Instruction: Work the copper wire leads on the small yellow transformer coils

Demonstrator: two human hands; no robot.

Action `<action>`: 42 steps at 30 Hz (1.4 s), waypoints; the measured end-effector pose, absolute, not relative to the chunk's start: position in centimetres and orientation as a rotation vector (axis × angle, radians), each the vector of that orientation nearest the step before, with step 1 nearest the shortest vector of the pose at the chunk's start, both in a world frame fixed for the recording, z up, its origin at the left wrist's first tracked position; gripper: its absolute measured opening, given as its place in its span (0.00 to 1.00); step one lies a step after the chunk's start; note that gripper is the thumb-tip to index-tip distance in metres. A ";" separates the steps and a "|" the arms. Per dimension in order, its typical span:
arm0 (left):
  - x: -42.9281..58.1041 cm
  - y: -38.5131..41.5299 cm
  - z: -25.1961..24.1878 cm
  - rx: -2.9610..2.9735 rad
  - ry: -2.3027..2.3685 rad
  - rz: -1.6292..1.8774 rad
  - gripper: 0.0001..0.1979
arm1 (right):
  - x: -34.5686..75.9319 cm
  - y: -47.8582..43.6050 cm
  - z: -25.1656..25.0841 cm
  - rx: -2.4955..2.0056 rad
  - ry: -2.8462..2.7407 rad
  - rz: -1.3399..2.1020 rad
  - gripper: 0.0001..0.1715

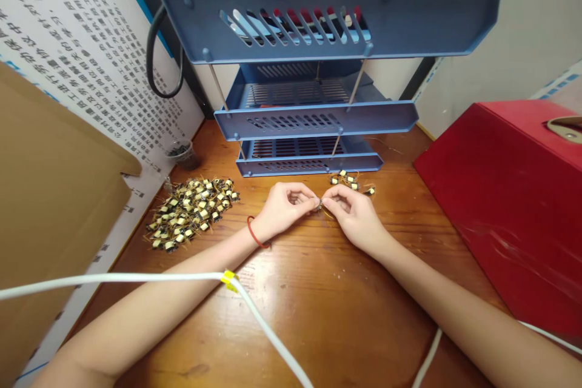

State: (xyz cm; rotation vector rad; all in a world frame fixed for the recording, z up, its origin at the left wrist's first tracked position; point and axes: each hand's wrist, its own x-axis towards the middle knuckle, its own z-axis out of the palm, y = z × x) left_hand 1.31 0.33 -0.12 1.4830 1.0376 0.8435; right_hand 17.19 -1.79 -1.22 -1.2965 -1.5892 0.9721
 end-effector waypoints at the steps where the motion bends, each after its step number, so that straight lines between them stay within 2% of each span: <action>1: 1.3 0.3 -0.1 1.494 1.044 0.841 0.09 | 17.2 -1.8 -1.2 -1.295 -1.585 0.978 0.08; 17: 1.4 0.1 -0.1 1.688 1.131 0.868 0.08 | 17.2 -1.7 -1.3 -1.335 -1.587 0.968 0.08; 25: 1.6 -0.2 0.1 1.802 1.225 0.915 0.06 | 16.8 -2.2 -1.2 -1.387 -1.663 0.770 0.07; 34: 1.7 -0.2 -0.1 1.503 1.206 0.991 0.08 | 16.8 -2.6 -0.8 -1.219 -1.778 0.625 0.08; 37: 1.6 0.0 -0.1 1.394 1.113 0.996 0.09 | 16.9 -2.6 -0.9 -1.212 -1.731 0.684 0.07; 42: 1.6 0.3 -0.2 1.289 1.006 1.010 0.10 | 17.0 -2.0 -1.5 -1.180 -1.500 0.991 0.07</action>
